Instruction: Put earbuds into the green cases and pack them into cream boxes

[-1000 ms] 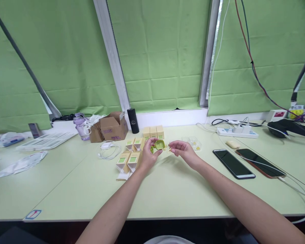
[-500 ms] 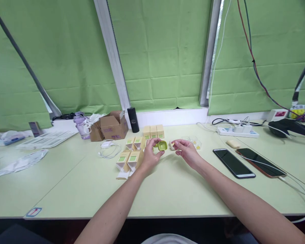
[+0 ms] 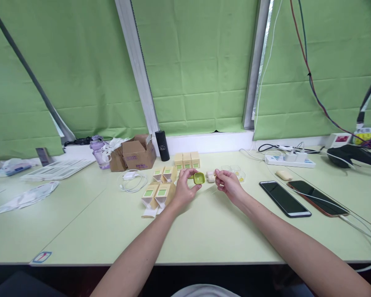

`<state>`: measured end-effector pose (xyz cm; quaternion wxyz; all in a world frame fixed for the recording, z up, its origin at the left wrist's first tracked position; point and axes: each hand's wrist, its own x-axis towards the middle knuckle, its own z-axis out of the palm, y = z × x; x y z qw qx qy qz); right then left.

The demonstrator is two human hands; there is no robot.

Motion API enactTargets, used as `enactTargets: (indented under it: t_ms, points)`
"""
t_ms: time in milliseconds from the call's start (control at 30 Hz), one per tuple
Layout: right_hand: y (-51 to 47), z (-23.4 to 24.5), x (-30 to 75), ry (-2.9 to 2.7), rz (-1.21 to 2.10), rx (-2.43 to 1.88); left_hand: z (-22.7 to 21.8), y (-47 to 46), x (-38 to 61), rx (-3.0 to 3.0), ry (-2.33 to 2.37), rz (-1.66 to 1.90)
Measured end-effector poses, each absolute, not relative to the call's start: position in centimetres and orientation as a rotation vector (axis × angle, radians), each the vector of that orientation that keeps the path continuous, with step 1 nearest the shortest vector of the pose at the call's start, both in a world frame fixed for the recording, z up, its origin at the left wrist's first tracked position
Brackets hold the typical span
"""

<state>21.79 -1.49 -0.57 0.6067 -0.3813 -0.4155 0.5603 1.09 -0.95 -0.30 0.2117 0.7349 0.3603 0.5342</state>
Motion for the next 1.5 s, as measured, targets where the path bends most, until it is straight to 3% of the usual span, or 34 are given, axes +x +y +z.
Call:
enactTargets:
  t_ms: [400, 733, 1333, 1500]
  points:
    - [-2.2, -0.1, 21.6, -1.018, 1.371, -0.715, -0.3, -1.1, 1.1, 2.05, 1.006, 1.457]
    - [-2.8, 0.5, 21.0, -1.177, 1.24, -0.646, -0.2, -1.5, 1.3, 2.08, 1.006, 1.465]
    - [-4.1, 0.1, 20.6, -1.585, 0.623, -0.801, 0.5, -2.2, 1.4, 2.195, 0.966, 1.412]
    - [-4.0, -0.1, 20.9, -1.775, 0.243, -0.796, 0.6, -2.4, 1.4, 2.266, 0.943, 1.391]
